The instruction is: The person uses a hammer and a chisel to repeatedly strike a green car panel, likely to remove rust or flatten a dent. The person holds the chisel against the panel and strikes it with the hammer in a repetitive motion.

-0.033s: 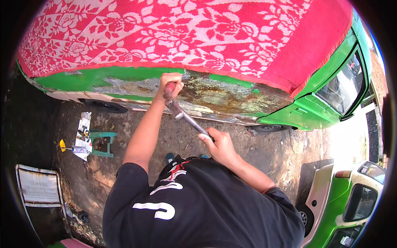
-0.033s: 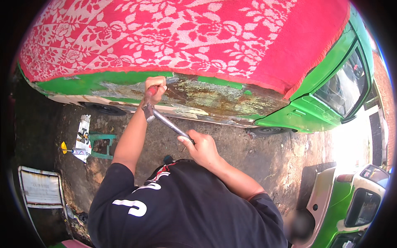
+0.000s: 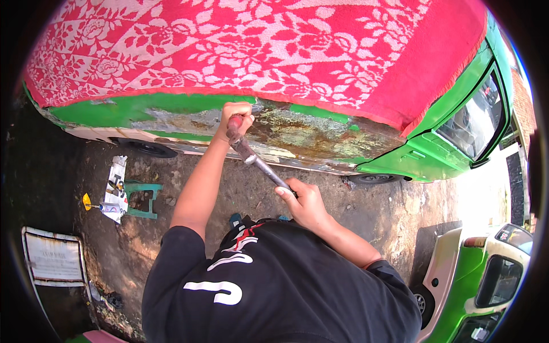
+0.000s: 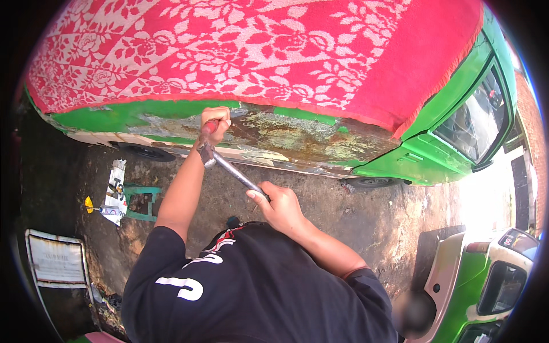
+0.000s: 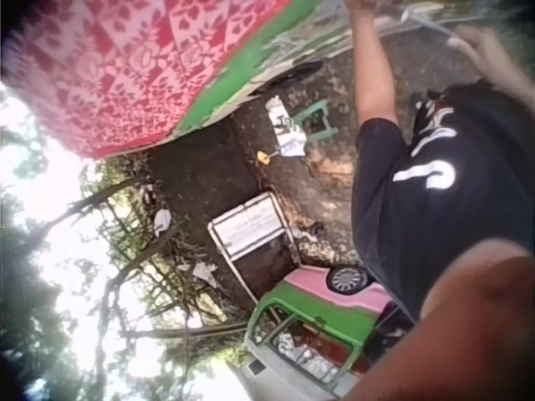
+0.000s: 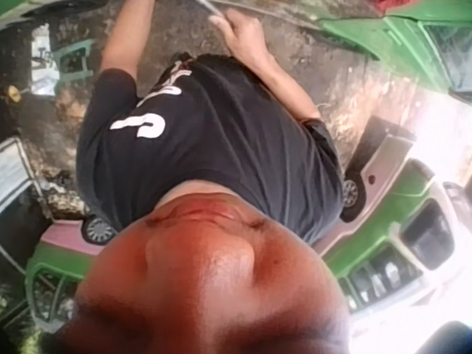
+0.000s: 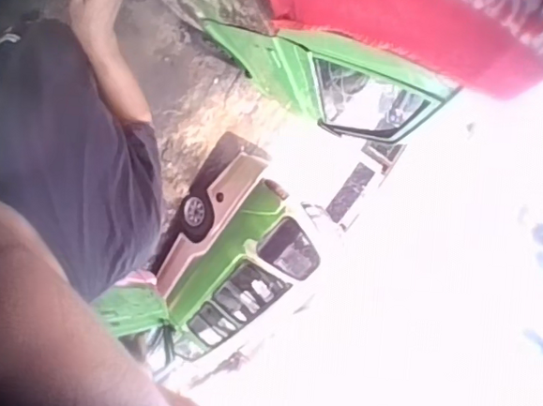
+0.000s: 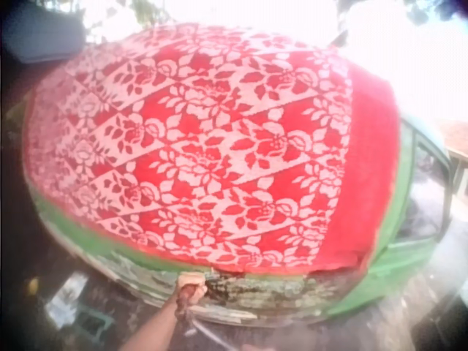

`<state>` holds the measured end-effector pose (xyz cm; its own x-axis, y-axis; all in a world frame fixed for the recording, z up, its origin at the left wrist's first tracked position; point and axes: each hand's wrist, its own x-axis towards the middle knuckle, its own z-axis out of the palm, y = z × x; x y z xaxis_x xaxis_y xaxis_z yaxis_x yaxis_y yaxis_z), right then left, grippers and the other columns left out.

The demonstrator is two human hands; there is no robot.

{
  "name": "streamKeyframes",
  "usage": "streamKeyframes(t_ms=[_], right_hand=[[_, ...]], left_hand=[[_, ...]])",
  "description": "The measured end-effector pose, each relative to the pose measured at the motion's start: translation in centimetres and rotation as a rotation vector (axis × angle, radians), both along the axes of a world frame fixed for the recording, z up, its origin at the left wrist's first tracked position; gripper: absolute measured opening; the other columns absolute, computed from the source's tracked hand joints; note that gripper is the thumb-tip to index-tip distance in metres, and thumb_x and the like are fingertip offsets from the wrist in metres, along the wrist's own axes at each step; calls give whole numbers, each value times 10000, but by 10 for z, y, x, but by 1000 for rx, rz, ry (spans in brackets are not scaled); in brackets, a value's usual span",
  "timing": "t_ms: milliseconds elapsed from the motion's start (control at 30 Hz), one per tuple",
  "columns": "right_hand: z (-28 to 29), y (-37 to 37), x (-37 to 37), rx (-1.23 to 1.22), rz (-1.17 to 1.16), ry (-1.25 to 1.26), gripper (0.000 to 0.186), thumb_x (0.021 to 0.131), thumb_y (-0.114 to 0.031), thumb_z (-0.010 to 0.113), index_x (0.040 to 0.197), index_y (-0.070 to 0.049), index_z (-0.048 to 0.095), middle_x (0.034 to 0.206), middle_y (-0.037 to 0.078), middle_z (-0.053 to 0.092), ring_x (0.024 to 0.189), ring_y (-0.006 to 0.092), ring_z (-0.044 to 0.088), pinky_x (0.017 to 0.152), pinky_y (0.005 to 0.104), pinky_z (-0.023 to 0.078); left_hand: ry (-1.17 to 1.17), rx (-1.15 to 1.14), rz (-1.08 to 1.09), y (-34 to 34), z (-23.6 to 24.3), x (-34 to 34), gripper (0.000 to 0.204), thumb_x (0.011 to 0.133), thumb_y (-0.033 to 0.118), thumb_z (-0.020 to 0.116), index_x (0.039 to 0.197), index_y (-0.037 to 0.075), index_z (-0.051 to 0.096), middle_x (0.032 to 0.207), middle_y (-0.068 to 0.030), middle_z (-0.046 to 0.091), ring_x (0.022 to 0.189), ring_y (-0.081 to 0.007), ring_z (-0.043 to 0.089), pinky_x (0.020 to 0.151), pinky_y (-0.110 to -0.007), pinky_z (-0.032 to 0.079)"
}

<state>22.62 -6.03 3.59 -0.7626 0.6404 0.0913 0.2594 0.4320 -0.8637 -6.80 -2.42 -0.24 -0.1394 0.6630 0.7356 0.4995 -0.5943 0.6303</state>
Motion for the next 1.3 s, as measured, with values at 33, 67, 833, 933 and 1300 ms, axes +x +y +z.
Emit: streamKeyframes(t_ms=[33,67,833,933,1300], right_hand=[[-1,-1,2,49,23,61,309,917,-321,657,895,-13,650,706,170,629,627,347,633,581,412,486],[-1,2,4,106,47,122,315,921,-327,652,900,-12,651,707,173,631,629,351,634,583,415,487],[-28,18,27,-12,-101,206,233,901,-241,685,891,-10,666,618,115,576,523,222,558,535,338,448],[-32,19,28,-62,-121,180,228,897,-232,686,897,-4,667,622,117,582,531,213,570,530,328,445],[-43,23,44,-101,-118,132,254,896,-252,687,884,1,671,596,113,573,514,197,562,526,326,444]], left_hand=[[11,-10,-2,-1,-1,-2,275,672,12,555,570,11,300,532,-50,329,492,-169,346,482,-328,265],[21,-11,-4,-1,3,-3,272,675,11,554,572,10,302,533,-50,328,493,-168,345,482,-329,266],[134,23,107,-8,-27,6,255,662,2,635,596,25,389,551,-118,377,512,-291,427,503,-381,348],[198,-4,87,-9,-17,12,258,643,-1,646,598,23,393,555,-112,399,533,-290,450,508,-380,366],[298,-635,215,-13,-10,36,238,654,65,716,778,39,514,606,-136,512,596,-334,551,570,-407,415]])
